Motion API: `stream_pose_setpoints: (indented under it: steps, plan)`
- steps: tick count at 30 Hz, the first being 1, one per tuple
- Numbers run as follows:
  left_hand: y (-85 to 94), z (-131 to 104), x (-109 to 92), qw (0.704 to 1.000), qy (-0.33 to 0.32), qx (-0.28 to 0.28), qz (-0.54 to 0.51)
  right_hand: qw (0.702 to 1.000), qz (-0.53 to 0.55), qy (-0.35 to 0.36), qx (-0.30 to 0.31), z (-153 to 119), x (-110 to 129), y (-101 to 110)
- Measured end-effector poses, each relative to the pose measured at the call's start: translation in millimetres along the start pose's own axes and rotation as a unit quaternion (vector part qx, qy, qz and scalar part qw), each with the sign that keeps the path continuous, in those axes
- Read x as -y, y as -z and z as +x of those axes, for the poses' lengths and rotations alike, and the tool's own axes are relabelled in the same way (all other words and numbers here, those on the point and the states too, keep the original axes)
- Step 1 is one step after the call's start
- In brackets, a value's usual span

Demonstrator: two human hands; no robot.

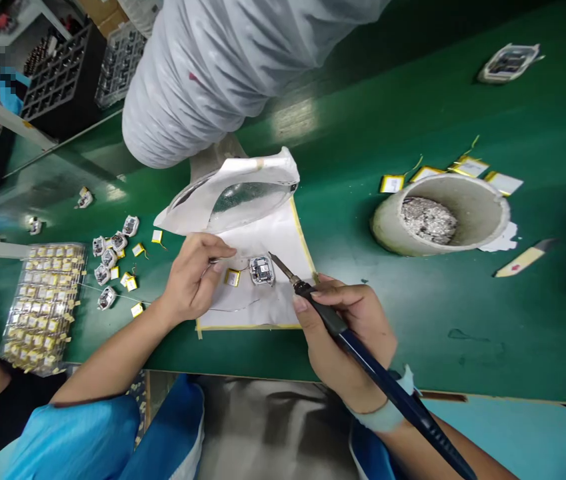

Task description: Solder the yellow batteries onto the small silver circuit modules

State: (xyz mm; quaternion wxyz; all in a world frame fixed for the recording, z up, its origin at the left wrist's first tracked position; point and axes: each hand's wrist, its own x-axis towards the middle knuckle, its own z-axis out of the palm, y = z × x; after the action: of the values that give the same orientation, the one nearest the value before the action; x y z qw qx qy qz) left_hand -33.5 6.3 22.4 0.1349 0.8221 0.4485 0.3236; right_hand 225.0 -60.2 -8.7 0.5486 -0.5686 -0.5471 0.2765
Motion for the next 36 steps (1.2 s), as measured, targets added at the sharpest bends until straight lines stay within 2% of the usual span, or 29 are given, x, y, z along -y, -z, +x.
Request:
stream_pose_setpoints:
  steps: [3,6,8,13,19,36]
  plan:
    - [-7.6,1,5,0.999,-0.018,-0.038,-0.005,1.000,0.008,-0.005,0.011,2,2,-1]
    - [-14.0,-2,7,1.000,-0.001,-0.014,0.028,1.000,0.003,0.001,0.025,4,5,-1]
    - [-16.2,-5,6,0.999,0.008,-0.026,0.033,0.999,0.004,0.017,0.037,5,6,-2]
    - [-28.2,-11,-2,0.989,0.027,-0.093,-0.113,0.998,-0.002,0.029,0.054,7,8,-2]
    - [-41.7,-11,-2,0.990,0.044,-0.071,-0.111,0.998,-0.023,0.033,0.057,5,8,-3]
    - [-39.9,-7,-2,0.995,0.048,-0.066,-0.060,0.994,-0.039,0.059,0.084,7,7,-8]
